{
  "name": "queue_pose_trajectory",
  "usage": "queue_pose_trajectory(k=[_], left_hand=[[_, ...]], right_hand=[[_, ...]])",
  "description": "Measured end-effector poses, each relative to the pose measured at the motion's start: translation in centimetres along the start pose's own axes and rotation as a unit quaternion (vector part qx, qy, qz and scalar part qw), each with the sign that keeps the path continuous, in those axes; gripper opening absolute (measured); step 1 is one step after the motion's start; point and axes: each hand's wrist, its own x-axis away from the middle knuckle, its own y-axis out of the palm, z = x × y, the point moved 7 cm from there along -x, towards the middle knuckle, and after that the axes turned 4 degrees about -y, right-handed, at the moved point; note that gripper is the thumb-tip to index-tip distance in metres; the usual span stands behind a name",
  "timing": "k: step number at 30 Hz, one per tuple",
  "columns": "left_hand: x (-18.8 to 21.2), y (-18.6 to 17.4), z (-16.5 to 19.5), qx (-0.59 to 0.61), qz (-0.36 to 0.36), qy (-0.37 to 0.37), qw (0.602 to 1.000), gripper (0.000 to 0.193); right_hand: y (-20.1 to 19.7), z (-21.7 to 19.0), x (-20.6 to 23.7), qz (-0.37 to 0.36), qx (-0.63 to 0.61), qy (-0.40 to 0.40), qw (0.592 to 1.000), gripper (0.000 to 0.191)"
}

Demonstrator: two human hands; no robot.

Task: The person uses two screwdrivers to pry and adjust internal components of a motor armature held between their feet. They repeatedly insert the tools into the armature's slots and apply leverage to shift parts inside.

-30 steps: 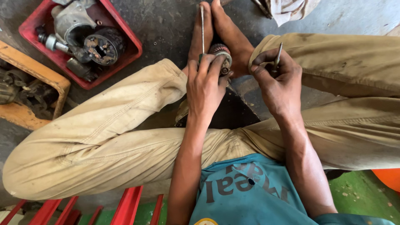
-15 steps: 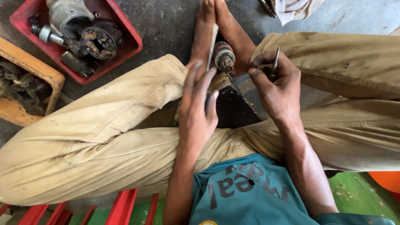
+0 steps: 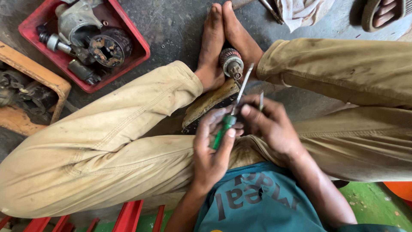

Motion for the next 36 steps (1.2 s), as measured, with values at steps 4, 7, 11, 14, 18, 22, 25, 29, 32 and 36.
queue_pose_trajectory(k=[4,7,11,14,18,22,25,29,32,36], left_hand=[[-0.1,1.6,-0.6,-0.006,0.005,0.034,0.999,0.044],[0.2,2.4,1.2,-0.152,0.0,0.112,0.982,0.049],[1.3,3.4,4.2,-0.405,0.037,0.244,0.88,0.065],[2.1,3.3,4.9,-0.432,0.097,0.283,0.851,0.068],[0.7,2.5,0.6,-0.204,0.027,0.082,0.975,0.073],[0.7,2.0,-3.4,-0.19,0.012,-0.074,0.979,0.06],[0.2,1.4,-3.0,-0.252,0.022,-0.006,0.967,0.039],[0.0,0.6,-2.1,-0.293,0.041,0.064,0.953,0.034],[0.0,0.1,-1.6,-0.305,0.076,0.091,0.945,0.03],[0.3,0.6,-1.3,-0.342,0.05,0.093,0.934,0.031]], right_hand=[[1.2,1.1,0.9,-0.043,-0.08,0.021,0.996,0.033],[1.6,1.4,0.8,-0.047,-0.156,0.024,0.986,0.035],[1.2,1.6,0.6,-0.023,-0.192,0.037,0.98,0.036],[0.8,0.9,0.5,-0.022,-0.258,0.01,0.966,0.033],[0.2,0.2,0.2,-0.02,-0.336,-0.034,0.941,0.03],[0.5,0.3,0.2,-0.023,-0.349,-0.06,0.935,0.031],[0.5,0.2,0.1,-0.017,-0.33,-0.091,0.939,0.029],[1.0,0.4,0.0,-0.013,-0.315,-0.101,0.944,0.028],[1.2,0.3,-0.2,-0.019,-0.297,-0.107,0.949,0.028],[0.8,0.7,-0.3,0.009,-0.273,-0.089,0.958,0.031]])
